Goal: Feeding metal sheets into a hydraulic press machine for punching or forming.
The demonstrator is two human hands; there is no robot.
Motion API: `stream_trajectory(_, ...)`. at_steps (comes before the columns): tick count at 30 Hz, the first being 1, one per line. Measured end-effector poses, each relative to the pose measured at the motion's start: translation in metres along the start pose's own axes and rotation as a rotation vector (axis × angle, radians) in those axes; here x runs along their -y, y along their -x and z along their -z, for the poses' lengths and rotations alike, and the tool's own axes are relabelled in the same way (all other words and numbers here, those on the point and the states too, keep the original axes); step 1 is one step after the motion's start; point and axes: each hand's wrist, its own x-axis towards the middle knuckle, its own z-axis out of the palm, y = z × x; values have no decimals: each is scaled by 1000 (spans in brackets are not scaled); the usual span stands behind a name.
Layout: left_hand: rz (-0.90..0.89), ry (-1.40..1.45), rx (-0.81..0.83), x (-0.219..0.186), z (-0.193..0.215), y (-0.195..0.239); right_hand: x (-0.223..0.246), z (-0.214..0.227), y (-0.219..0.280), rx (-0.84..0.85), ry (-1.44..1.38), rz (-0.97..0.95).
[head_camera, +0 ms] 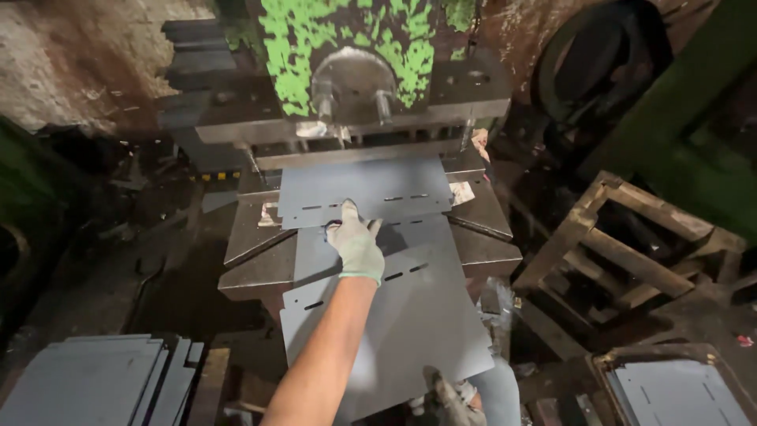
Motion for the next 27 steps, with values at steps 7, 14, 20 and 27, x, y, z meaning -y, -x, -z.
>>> stream_trajectory(7,-30,-480,310,-52,47,12,28,43,-26,170,328,161)
stream_trajectory(14,271,-1098,789,-173,129,67,100,23,-108,815,1319,422)
stream_trajectory(20,-654,-1166,680,-187,220,92,159,-215,-125,533,144,-128)
stream_trajectory(27,-1032,-931,635,-147,141,112,95,-142,-127,397,106,-16)
